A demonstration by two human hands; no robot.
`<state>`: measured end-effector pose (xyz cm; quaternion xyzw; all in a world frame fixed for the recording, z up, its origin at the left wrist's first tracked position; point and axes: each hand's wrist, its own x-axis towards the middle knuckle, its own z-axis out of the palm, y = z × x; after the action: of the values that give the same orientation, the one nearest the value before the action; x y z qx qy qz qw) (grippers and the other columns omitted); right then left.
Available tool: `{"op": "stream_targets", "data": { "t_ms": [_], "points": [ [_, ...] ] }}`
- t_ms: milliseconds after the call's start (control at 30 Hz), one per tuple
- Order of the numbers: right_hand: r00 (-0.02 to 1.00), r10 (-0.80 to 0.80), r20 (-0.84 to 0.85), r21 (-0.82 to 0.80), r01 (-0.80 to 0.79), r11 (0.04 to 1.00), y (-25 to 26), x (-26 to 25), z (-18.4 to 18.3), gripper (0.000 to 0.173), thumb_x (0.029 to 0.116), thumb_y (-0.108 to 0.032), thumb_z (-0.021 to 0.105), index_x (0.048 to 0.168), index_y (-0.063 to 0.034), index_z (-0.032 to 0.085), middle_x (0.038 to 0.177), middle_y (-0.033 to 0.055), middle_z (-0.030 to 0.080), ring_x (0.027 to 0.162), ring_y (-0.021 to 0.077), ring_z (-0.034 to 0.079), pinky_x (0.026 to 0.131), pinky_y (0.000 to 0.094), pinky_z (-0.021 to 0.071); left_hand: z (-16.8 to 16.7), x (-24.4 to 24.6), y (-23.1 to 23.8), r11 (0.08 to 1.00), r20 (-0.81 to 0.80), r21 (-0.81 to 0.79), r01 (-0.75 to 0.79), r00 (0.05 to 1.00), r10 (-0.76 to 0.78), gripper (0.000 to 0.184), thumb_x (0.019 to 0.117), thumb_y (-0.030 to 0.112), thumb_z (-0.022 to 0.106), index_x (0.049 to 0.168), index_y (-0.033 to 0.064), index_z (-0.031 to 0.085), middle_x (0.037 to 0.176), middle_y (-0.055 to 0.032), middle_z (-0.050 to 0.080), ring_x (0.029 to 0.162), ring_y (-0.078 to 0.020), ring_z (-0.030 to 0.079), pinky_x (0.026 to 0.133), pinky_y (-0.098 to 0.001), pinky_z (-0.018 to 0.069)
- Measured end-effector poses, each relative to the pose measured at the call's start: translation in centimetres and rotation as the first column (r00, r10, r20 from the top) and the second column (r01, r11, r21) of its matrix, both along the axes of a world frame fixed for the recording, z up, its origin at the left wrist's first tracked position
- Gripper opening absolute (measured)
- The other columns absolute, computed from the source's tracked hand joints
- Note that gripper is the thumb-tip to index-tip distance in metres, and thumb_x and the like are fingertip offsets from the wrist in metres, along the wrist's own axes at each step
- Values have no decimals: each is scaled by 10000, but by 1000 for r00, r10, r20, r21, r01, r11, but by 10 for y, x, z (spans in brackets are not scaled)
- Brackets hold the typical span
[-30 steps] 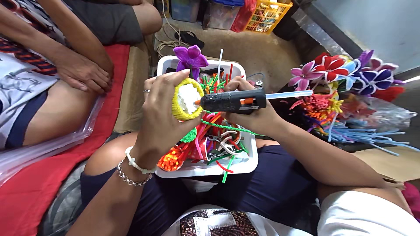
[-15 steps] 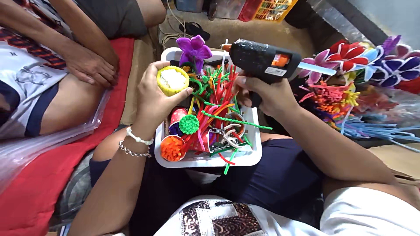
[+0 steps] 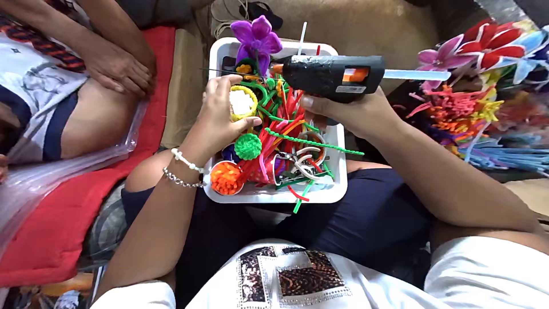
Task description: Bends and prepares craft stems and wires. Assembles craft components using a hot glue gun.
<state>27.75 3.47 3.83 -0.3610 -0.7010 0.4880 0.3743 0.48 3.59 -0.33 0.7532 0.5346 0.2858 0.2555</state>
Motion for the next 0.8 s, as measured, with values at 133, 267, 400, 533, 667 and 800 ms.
{"op": "stream_targets", "data": {
  "t_ms": [133, 267, 400, 533, 667, 800],
  "points": [
    [999, -22, -33, -25, 21, 999, 5, 2, -3, 210, 952, -231, 732, 1108, -95, 694, 867, -43, 740, 723, 69, 706, 665, 243, 622, 19, -11, -14, 963, -123, 194, 186, 979, -164, 234, 925, 292, 746, 1036, 88, 719, 1087, -137, 658, 1046, -312, 619, 910, -495, 511],
    [1000, 9, -15, 6, -9, 1000, 8, 2, -5, 196, 957, -228, 726, 1112, -114, 696, 930, -53, 735, 801, 52, 708, 732, 233, 620, 18, -19, -20, 936, -203, 94, 341, 926, -317, 272, 936, 337, 721, 1111, 129, 734, 1031, -40, 709, 905, -176, 682, 809, -414, 583],
    [994, 103, 27, 79, -105, 991, 7, -2, -1, 240, 944, -182, 727, 1144, -67, 664, 940, -42, 712, 798, 28, 682, 721, 198, 602, 14, -16, -22, 911, -288, -110, 397, 865, -411, 475, 831, 333, 848, 1234, 130, 697, 1191, -112, 692, 1115, -311, 659, 928, -553, 546],
    [991, 121, 56, 112, -127, 986, 7, -3, -2, 267, 921, -189, 754, 1133, -58, 660, 945, -27, 697, 832, 32, 671, 756, 202, 591, 15, -10, -26, 910, -313, -169, 378, 855, -413, 439, 821, 246, 872, 1207, 130, 698, 1160, -96, 702, 1046, -284, 682, 885, -536, 559],
    [993, 110, 35, 106, -113, 988, 4, -5, 2, 272, 934, -163, 736, 1149, -24, 643, 946, 11, 706, 838, 70, 676, 756, 226, 587, 21, -11, -30, 943, 5, -86, 322, 947, -323, 252, 848, 124, 813, 1077, 103, 709, 907, -8, 724, 766, -104, 682, 699, -301, 585],
    [996, 91, -27, 145, -86, 986, -1, -9, 4, 273, 925, -126, 744, 1144, 1, 642, 987, 37, 733, 928, 101, 698, 868, 271, 588, 37, -4, -39, 964, 396, -166, 206, 910, -127, 401, 832, 24, 809, 1195, 81, 647, 979, -17, 742, 751, -83, 722, 625, -203, 614]
  ]
}}
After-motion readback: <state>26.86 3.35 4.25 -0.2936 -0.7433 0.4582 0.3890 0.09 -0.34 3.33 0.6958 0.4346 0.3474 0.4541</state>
